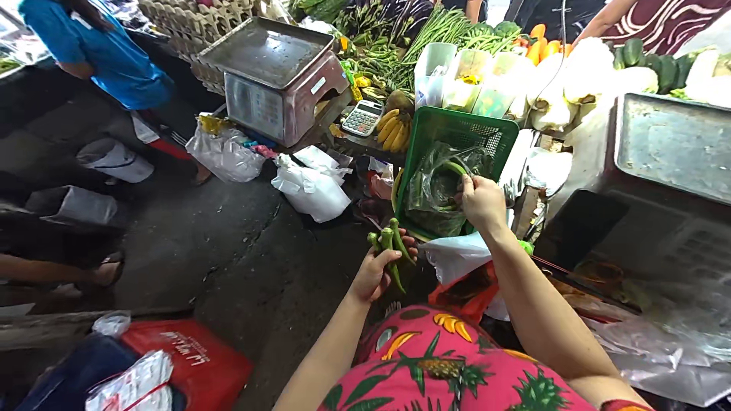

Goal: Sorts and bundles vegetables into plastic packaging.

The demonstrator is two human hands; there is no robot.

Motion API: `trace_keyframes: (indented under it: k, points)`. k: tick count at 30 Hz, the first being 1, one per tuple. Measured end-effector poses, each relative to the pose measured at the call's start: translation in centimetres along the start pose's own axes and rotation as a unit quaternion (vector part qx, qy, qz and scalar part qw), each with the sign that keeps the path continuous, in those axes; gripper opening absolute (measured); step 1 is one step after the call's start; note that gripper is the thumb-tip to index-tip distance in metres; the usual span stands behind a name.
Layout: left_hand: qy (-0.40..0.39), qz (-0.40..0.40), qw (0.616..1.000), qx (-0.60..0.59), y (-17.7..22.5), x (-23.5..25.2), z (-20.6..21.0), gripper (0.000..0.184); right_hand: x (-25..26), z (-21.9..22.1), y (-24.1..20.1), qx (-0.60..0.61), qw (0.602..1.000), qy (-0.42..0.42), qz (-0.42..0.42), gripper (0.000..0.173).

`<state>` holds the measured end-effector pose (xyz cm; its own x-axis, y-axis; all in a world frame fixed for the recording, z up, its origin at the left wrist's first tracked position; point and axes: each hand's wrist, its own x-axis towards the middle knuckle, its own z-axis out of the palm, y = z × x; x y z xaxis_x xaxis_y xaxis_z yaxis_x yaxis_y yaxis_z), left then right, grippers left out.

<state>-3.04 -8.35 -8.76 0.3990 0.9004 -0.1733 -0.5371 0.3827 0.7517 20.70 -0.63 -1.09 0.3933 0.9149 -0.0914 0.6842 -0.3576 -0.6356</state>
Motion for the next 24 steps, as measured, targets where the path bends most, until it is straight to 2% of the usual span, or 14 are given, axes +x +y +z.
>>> trace_keyframes:
  k: [3,6,9,12,14,16,18,19,21,22,24]
  points:
    - [-0.027,0.006,0.999,-0.034,0.2,1.2,0.5,0.046,-4.1,-0.3,1.7,0.071,0.991,0.042,-0.104,0.044]
    - [-0.032,0.006,0.997,-0.068,0.2,2.4,1.5,0.044,-8.4,1.3,3.7,0.152,0.957,0.015,-0.245,0.032]
    - [-0.054,0.015,0.995,-0.083,0.1,3.2,2.3,0.046,-11.6,4.4,6.1,0.095,0.936,0.010,-0.340,0.030]
    - [-0.063,0.043,0.996,-0.034,-0.5,4.1,3.2,0.036,-12.7,5.6,7.7,-0.006,0.934,0.007,-0.357,0.034]
    - [-0.048,0.058,0.997,0.031,-0.8,4.2,4.1,0.021,-12.6,3.8,7.3,-0.054,0.947,-0.051,-0.314,0.036]
    - [-0.060,0.092,0.987,0.115,-0.9,4.3,4.7,0.018,-12.0,1.2,6.5,-0.038,0.956,-0.031,-0.289,0.034]
    - [-0.098,0.151,0.954,0.238,-1.1,4.4,5.1,0.022,-11.4,-1.0,5.8,0.021,0.953,0.026,-0.302,0.036]
    - [-0.120,0.179,0.926,0.308,-1.2,4.5,5.2,0.027,-11.1,-1.7,5.5,0.049,0.945,0.032,-0.320,0.045]
    - [-0.155,0.194,0.883,0.398,-1.4,4.3,6.0,0.035,-10.7,-1.9,4.9,0.068,0.931,-0.004,-0.359,0.064]
    - [-0.159,0.194,0.878,0.408,-1.6,4.1,6.5,0.041,-10.6,-1.5,4.8,0.059,0.922,-0.019,-0.382,0.064]
    - [-0.154,0.184,0.891,0.385,-2.0,3.4,7.1,0.061,-10.4,0.1,5.2,0.067,0.900,-0.003,-0.431,0.046]
